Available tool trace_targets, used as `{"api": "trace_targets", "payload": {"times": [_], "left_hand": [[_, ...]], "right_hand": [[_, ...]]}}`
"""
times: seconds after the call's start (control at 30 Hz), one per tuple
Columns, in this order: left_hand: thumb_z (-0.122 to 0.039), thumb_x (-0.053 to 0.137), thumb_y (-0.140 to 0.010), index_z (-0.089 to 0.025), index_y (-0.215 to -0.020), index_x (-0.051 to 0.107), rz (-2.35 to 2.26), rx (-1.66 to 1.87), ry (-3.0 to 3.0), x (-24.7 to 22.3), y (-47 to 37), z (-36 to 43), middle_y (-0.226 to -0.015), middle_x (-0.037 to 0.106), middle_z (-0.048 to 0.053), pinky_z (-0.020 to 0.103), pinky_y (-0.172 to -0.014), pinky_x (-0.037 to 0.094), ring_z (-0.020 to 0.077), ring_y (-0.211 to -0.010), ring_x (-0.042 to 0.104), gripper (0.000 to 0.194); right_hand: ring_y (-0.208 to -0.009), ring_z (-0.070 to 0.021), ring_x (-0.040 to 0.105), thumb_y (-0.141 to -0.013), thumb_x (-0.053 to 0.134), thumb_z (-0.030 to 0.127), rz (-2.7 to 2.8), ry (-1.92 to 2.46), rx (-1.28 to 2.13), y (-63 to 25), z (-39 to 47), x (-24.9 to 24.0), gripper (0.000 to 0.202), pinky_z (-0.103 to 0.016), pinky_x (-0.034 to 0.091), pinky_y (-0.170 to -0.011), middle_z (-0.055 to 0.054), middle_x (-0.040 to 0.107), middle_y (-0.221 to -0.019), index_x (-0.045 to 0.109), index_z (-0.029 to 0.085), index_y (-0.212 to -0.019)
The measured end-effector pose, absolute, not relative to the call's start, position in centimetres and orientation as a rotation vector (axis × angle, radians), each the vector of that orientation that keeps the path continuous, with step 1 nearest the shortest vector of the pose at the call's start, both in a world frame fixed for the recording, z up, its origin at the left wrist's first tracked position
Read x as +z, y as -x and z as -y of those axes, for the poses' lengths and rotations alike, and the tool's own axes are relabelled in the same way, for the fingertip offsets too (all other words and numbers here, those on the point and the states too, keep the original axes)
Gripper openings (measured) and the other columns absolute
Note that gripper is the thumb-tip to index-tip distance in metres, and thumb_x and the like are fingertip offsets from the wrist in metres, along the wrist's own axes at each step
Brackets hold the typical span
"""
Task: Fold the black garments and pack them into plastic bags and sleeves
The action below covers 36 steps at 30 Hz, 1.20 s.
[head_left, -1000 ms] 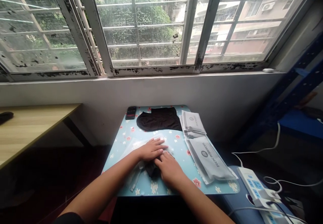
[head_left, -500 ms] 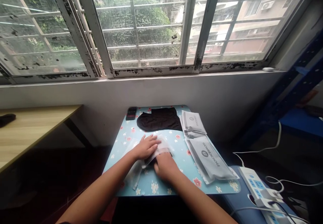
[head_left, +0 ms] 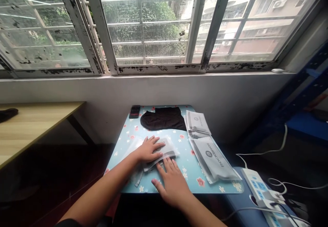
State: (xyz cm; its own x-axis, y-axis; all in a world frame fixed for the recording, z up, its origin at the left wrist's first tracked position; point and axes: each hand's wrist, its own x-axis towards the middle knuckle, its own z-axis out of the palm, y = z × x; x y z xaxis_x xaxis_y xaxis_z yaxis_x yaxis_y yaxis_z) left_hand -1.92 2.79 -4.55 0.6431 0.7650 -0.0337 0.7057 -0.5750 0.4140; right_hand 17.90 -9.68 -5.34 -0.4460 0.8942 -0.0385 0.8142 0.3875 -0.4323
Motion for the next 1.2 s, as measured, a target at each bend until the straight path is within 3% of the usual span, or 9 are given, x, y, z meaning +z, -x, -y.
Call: {"api": "trace_targets", "payload": {"times": [0.17, 0.33, 0.4, 0.47, 0.57, 0.67, 0.83, 0.93, 1.2], "left_hand": [[-0.066, 0.057, -0.093, -0.037, -0.155, 0.043, -1.082, 0.181, -2.466, -4.0, 2.6, -3.2, -0.169, 0.025, 0.011, 0.071, -0.12, 0.012, 0.0452, -0.154, 0.021, 0.07], [-0.059, 0.054, -0.097, -0.033, -0.155, 0.044, -1.132, 0.261, -2.461, -2.4, 3.9, -2.1, -0.169, 0.026, 0.011, 0.069, -0.122, 0.01, 0.042, -0.154, 0.022, 0.064], [-0.055, 0.055, -0.098, -0.031, -0.153, 0.046, -1.121, 0.39, -2.471, -1.4, 4.8, -0.5, -0.167, 0.03, 0.01, 0.064, -0.125, 0.012, 0.0387, -0.154, 0.025, 0.061], [-0.05, 0.064, -0.093, -0.031, -0.146, 0.054, -1.046, 0.477, -2.489, -0.5, 6.1, 1.4, -0.164, 0.037, 0.008, 0.057, -0.126, 0.019, 0.0358, -0.151, 0.03, 0.056], [-0.027, 0.07, -0.086, -0.032, -0.124, 0.067, -0.923, 0.442, -2.535, -0.1, 7.7, 3.8, -0.152, 0.051, 0.003, 0.047, -0.122, 0.032, 0.031, -0.145, 0.04, 0.038], [-0.014, 0.062, -0.086, -0.03, -0.111, 0.07, -0.987, 0.455, -2.57, -1.2, 8.3, 4.8, -0.137, 0.062, 0.004, 0.044, -0.112, 0.044, 0.0278, -0.131, 0.052, 0.031], [-0.021, 0.054, -0.097, -0.025, -0.095, 0.073, -1.059, 0.706, -2.623, -3.4, 7.2, 5.1, -0.102, 0.074, 0.007, 0.038, -0.088, 0.055, 0.0232, -0.095, 0.066, 0.019], [-0.021, 0.053, -0.099, -0.024, -0.097, 0.072, -1.0, 0.876, -2.648, -3.4, 6.1, 5.8, -0.103, 0.075, 0.008, 0.04, -0.091, 0.055, 0.0246, -0.102, 0.067, 0.019], [-0.016, 0.058, -0.096, -0.024, -0.094, 0.07, -0.884, 1.213, -2.443, -2.7, 4.3, 7.8, -0.103, 0.076, 0.009, 0.046, -0.096, 0.056, 0.0285, -0.114, 0.066, 0.014]], "right_hand": [[-0.148, -0.0406, 0.034, -0.096, 0.048, 0.065, 2.605, 1.394, 0.519, -18.4, 6.1, -3.9, 0.071, -0.056, 0.021, -0.122, -0.022, 0.045, -0.156, 0.053, 0.018, -0.149], [-0.145, -0.0399, 0.039, -0.094, 0.057, 0.058, 2.677, 1.244, 0.418, -19.8, 5.4, -3.7, 0.065, -0.06, 0.024, -0.12, -0.019, 0.048, -0.155, 0.054, 0.023, -0.148], [-0.142, -0.0366, 0.043, -0.095, 0.058, 0.047, 2.606, 1.167, 0.365, -20.6, 6.0, -4.3, 0.06, -0.057, 0.029, -0.119, -0.017, 0.052, -0.152, 0.053, 0.022, -0.148], [-0.133, -0.032, 0.054, -0.096, 0.055, 0.032, 2.468, 1.097, 0.295, -21.2, 6.9, -5.0, 0.046, -0.052, 0.038, -0.114, -0.014, 0.062, -0.141, 0.06, 0.02, -0.14], [-0.104, -0.0254, 0.066, -0.096, 0.05, 0.02, 2.236, 1.066, 0.221, -21.3, 8.5, -5.2, 0.028, -0.042, 0.051, -0.093, -0.011, 0.074, -0.111, 0.07, 0.02, -0.116], [-0.086, -0.0217, 0.064, -0.096, 0.051, 0.017, 2.141, 1.031, 0.17, -20.4, 9.4, -4.5, 0.021, -0.037, 0.049, -0.078, -0.007, 0.073, -0.093, 0.07, 0.022, -0.104], [-0.084, -0.0222, 0.06, -0.095, 0.057, 0.021, 2.151, 0.919, 0.042, -18.0, 9.2, -3.5, 0.015, -0.038, 0.044, -0.08, -0.006, 0.071, -0.091, 0.07, 0.023, -0.103], [-0.088, -0.0236, 0.06, -0.095, 0.061, 0.024, 2.151, 0.896, -0.043, -16.9, 8.9, -3.1, 0.016, -0.04, 0.043, -0.083, -0.006, 0.072, -0.095, 0.07, 0.023, -0.108], [-0.079, -0.02, 0.056, -0.096, 0.057, 0.018, 2.155, 0.809, -0.099, -17.1, 9.4, -1.5, 0.013, -0.038, 0.04, -0.08, -0.002, 0.07, -0.084, 0.069, 0.023, -0.099]]}}
